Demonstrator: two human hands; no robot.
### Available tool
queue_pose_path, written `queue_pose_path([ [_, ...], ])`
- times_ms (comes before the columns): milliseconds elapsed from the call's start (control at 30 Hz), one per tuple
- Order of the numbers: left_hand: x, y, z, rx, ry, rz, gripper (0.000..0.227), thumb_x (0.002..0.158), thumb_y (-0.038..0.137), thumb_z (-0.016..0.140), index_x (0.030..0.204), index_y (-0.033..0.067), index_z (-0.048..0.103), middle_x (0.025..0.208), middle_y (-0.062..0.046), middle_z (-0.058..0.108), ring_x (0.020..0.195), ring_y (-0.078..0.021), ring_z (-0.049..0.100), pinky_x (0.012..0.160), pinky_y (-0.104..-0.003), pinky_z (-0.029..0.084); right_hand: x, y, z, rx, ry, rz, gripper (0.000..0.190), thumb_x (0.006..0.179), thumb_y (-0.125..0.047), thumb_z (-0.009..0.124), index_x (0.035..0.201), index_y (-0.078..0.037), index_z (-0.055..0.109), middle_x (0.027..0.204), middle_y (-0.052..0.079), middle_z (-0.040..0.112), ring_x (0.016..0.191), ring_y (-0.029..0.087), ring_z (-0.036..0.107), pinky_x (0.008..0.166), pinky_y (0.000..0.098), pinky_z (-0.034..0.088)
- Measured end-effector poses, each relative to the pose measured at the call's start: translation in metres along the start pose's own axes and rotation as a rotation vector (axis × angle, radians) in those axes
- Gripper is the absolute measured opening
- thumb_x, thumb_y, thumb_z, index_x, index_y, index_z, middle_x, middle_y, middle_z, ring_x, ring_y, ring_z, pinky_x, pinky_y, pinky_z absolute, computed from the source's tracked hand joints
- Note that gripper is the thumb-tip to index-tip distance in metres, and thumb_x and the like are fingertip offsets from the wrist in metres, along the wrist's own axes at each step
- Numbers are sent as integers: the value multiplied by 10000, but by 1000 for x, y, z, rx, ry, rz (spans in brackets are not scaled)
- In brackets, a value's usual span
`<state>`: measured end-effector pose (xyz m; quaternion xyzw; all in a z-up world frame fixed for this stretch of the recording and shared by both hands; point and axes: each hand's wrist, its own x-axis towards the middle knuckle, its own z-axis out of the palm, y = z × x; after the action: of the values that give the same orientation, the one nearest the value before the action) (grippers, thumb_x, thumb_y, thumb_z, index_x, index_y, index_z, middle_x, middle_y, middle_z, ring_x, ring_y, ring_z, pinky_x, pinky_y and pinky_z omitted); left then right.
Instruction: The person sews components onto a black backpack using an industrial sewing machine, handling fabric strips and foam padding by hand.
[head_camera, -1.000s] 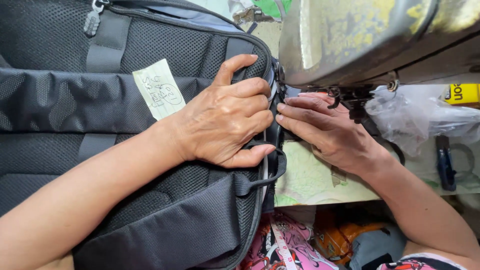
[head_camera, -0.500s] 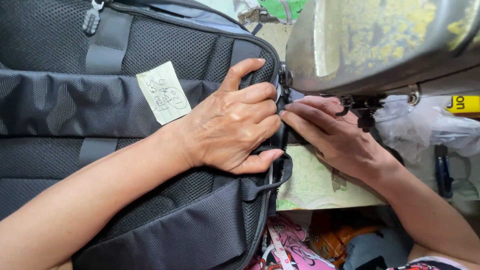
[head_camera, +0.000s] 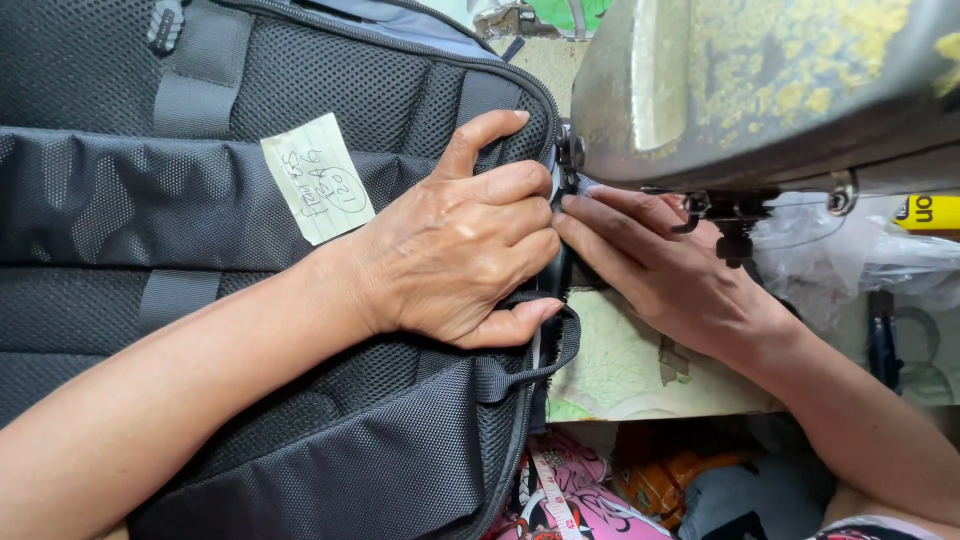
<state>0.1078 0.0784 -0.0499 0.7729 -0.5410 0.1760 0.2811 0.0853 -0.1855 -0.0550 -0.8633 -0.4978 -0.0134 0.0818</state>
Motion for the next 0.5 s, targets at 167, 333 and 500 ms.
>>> queue_pose_path([
  [167,2,1,-1,9,-22,-6,418,1054,382,494,798,57,556,749,-81,490,907,-315,597,1145,-624,320,-10,1,7,-45,17,76,387,1044,-26,498,1417,-60,593,1523,96,540,1370,282,581,893,388,526],
  [333,5,2,-2,22,-56,-7,417,1069,407,447,860,68,572,759,-69,474,883,-307,576,1143,-621,311,-16,-5,1,-37,-31,131,486,997,-20,497,1478,-74,544,1583,90,484,1432,264,529,1069,411,481],
  [500,8,3,-2,98,-136,-5,477,1062,453,443,863,62,629,821,-63,514,909,-288,582,1143,-615,297,-19,-2,3,-45,-66,146,520,1004,18,445,1517,-58,481,1596,107,438,1410,250,519,1112,398,456],
])
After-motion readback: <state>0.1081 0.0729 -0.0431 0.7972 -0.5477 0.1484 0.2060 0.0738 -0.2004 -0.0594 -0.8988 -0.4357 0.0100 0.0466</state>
